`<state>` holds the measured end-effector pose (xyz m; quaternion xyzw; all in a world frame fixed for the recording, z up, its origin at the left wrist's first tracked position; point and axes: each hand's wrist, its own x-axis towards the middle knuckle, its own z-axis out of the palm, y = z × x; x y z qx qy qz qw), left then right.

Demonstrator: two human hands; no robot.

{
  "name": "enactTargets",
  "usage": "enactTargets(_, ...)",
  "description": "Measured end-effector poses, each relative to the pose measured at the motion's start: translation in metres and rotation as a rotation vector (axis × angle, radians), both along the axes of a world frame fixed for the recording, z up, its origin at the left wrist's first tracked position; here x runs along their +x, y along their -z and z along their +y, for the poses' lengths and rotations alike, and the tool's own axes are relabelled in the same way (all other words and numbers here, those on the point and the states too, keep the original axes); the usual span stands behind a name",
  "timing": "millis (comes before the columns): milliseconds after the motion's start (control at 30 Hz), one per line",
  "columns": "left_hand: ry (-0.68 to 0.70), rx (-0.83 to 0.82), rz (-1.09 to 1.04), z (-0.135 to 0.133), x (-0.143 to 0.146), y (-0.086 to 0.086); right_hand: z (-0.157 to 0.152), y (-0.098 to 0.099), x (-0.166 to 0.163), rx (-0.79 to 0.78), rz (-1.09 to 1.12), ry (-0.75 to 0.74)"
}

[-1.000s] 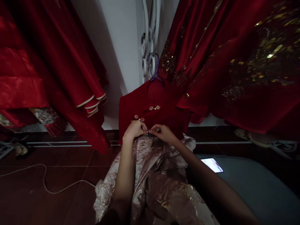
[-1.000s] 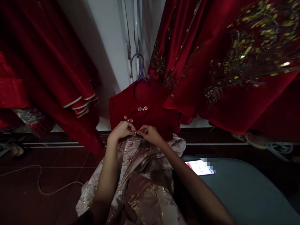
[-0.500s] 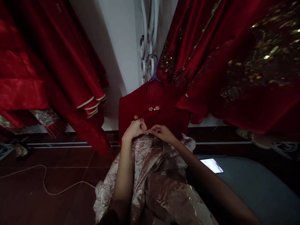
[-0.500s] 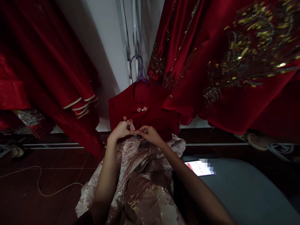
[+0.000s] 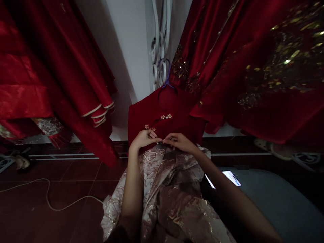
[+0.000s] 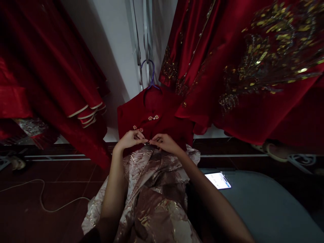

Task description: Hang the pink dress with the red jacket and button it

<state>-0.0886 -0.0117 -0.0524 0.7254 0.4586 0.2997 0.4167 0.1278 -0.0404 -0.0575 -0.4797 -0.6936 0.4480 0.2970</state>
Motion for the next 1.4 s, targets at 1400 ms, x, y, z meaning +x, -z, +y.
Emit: enactTargets(1400,-0.218,0.505,0.103,0.015,0.033,-0.048,-0.012,-0.037,0.044,-0.183,-0.203,-0.354)
